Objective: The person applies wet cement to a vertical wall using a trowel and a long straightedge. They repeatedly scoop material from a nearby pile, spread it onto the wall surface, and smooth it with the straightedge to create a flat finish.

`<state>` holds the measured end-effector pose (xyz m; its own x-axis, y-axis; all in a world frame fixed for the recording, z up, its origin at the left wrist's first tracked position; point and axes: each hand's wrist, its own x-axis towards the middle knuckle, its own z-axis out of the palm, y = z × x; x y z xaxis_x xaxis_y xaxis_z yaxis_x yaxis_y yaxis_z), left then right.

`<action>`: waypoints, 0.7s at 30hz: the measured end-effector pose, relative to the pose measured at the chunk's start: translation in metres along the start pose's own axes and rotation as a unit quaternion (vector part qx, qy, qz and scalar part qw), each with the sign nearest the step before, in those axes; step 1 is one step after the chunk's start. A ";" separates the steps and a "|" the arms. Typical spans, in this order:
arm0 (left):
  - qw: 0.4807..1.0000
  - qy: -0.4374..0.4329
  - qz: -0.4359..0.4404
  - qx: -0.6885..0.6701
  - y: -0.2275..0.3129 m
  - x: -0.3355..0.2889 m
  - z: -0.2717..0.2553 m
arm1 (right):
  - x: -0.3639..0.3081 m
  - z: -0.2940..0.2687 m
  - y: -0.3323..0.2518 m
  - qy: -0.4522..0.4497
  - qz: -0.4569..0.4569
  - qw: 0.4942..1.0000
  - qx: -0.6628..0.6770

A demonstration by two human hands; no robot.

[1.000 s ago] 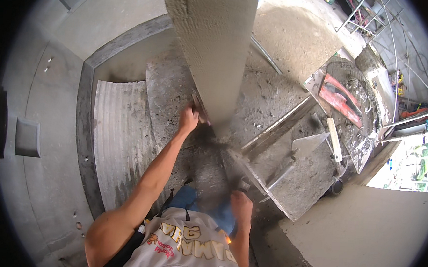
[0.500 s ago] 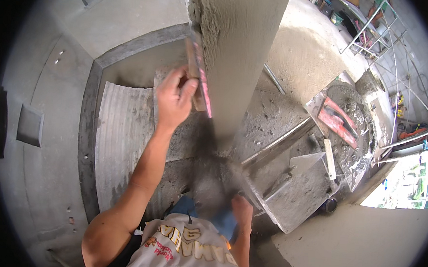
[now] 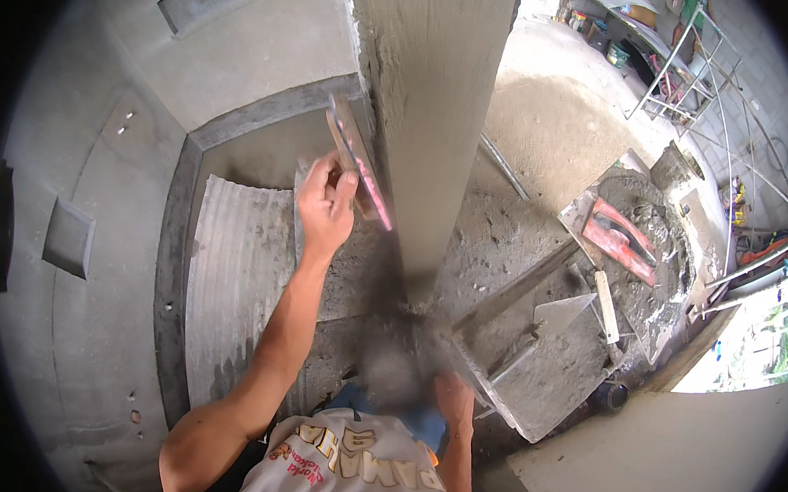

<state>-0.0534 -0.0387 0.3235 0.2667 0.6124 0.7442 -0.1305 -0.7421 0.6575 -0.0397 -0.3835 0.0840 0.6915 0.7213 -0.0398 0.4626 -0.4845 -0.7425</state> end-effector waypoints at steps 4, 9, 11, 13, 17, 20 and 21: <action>1.000 -0.002 0.007 -0.007 0.019 0.021 0.007 | 0.000 0.004 -0.002 0.013 0.004 1.000 0.025; 0.999 -0.016 -0.042 0.027 -0.033 -0.017 0.020 | -0.010 -0.003 -0.008 0.012 0.022 1.000 0.017; 0.989 -0.046 -0.105 0.093 -0.081 -0.045 0.018 | -0.011 -0.002 -0.012 -0.001 0.030 0.999 0.015; 0.965 -0.087 -0.166 0.185 -0.137 -0.095 -0.003 | -0.006 0.000 -0.025 -0.009 -0.004 1.000 0.020; 0.955 -0.090 -0.243 0.145 -0.126 -0.169 -0.018 | 0.034 -0.008 -0.082 0.051 -0.084 0.994 0.058; 0.959 -0.123 -0.211 0.143 -0.053 -0.182 -0.019 | 0.070 0.005 -0.149 0.091 -0.155 0.982 0.057; 0.964 -0.111 -0.213 0.110 -0.036 -0.180 -0.017 | 0.076 0.012 -0.162 0.115 -0.184 0.976 -0.001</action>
<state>-0.1128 -0.1178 0.1674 0.4532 0.8192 0.3514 0.2353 -0.4901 0.8393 -0.0684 -0.2445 0.1934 0.5842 0.7167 0.3809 0.7044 -0.2146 -0.6766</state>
